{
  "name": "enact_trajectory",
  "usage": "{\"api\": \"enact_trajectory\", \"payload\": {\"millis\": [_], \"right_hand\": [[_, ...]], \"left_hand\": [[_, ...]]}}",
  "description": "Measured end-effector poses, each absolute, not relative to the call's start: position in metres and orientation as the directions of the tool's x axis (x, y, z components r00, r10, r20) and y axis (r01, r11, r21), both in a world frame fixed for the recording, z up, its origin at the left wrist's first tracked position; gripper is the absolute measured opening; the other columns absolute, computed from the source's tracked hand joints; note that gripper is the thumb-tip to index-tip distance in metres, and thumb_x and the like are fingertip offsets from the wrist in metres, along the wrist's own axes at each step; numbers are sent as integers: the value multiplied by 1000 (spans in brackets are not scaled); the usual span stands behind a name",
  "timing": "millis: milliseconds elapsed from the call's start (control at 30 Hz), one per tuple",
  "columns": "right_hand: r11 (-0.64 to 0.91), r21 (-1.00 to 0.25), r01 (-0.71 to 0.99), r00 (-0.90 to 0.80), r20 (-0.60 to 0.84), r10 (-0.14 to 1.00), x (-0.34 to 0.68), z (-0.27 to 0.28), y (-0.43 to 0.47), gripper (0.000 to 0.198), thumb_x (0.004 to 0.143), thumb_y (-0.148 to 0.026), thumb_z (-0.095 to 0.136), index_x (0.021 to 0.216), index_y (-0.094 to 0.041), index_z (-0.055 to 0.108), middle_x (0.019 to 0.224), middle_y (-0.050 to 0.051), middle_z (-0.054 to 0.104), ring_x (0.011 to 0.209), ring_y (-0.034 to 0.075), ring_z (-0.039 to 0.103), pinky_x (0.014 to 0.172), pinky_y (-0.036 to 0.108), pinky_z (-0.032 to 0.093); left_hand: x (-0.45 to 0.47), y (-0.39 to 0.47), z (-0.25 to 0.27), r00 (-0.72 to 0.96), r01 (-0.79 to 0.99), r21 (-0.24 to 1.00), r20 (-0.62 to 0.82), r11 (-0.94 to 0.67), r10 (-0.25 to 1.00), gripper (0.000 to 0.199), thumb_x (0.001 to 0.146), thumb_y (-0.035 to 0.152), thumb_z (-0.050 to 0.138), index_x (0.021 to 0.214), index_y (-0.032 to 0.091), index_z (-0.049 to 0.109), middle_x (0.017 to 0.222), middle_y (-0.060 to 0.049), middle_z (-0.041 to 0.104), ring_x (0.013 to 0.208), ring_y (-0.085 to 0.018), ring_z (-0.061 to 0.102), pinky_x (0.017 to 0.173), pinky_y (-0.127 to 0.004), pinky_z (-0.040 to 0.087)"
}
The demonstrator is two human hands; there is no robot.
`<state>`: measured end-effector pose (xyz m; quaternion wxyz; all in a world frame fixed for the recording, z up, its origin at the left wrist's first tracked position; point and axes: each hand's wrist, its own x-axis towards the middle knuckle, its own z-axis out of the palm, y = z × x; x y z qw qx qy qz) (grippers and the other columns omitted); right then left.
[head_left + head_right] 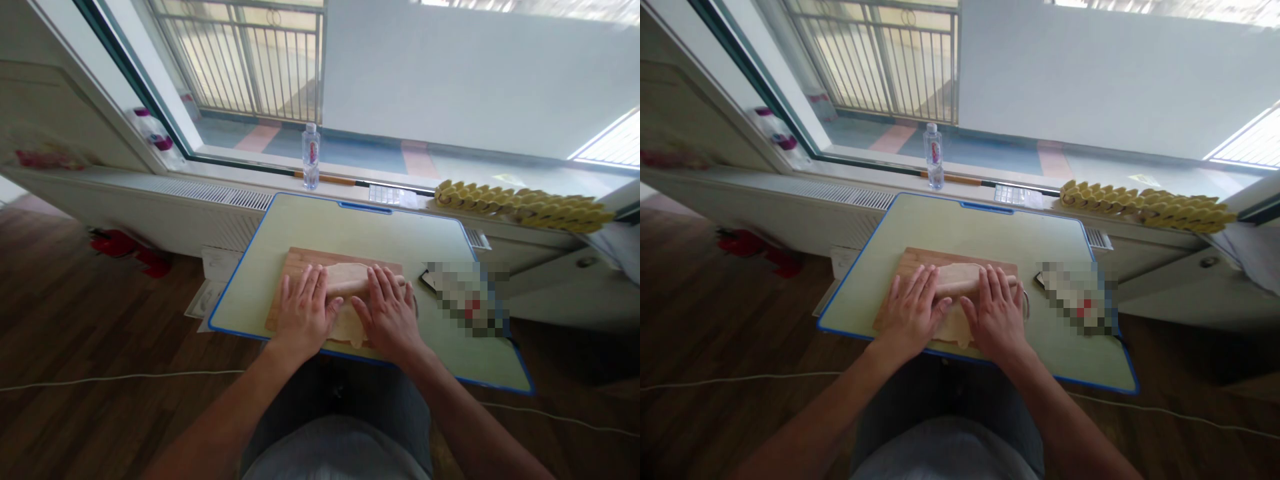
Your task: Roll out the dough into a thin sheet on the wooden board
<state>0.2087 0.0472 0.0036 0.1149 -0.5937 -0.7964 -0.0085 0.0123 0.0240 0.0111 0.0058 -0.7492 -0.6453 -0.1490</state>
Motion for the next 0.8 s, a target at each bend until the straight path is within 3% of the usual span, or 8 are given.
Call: {"api": "enact_trajectory", "payload": {"millis": [267,600,800], "right_hand": [[260,-123,958,-255,54,965,187,19,115,71,109,-62,20,163,-19,37,167,12,42,156,32,31,125,68,13],[299,-125,946,-280,153,948,205,9,59,68,109,-57,28,161,-14,39,169,16,38,158,31,29,127,59,13],[280,-163,946,-268,90,959,215,22,60,60,111,-54,24,156,-24,50,167,9,42,158,29,30,127,62,15]], "left_hand": [[0,95,18,62,972,210,198,-104,978,56,108,54,29,151,31,58,161,-6,53,151,-36,42,123,-68,27],[10,45,25,111,965,223,138,-140,984,59,108,50,31,157,23,50,165,-9,47,157,-30,36,129,-62,22],[13,58,26,56,970,220,208,-103,977,53,108,42,35,154,22,53,163,-10,50,154,-31,40,129,-62,23]]}}
